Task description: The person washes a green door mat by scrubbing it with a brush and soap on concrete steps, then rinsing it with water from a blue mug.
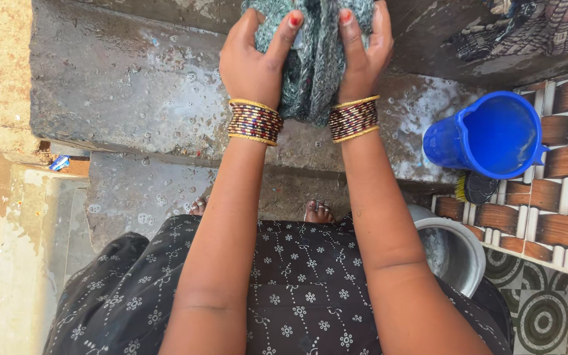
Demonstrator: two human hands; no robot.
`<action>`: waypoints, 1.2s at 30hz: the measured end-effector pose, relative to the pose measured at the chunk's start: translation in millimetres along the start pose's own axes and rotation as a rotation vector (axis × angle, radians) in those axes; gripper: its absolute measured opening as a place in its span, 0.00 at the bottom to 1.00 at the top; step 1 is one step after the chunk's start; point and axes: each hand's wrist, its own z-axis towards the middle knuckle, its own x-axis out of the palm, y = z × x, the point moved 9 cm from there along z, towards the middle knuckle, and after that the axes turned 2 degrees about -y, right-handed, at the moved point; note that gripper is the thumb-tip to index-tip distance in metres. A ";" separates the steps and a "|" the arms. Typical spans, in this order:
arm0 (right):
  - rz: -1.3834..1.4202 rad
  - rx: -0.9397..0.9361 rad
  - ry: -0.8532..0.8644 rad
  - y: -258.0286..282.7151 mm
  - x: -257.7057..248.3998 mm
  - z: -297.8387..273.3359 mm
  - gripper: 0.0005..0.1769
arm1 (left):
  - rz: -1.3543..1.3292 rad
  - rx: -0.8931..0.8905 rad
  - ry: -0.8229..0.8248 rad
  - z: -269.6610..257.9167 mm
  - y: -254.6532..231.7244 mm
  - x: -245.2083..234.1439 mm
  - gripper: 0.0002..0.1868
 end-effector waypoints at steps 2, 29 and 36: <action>-0.217 -0.011 -0.147 -15.5 -8.8 -18.2 0.27 | 0.163 0.092 -0.054 -13.7 12.1 -2.9 0.41; -0.224 0.412 0.237 -137.1 -9.3 -28.4 0.32 | -0.005 -0.630 -0.005 -15.7 155.9 11.3 0.45; -0.006 0.063 0.332 31.6 54.2 -8.5 0.23 | -0.232 -0.046 0.212 -3.6 7.9 20.7 0.42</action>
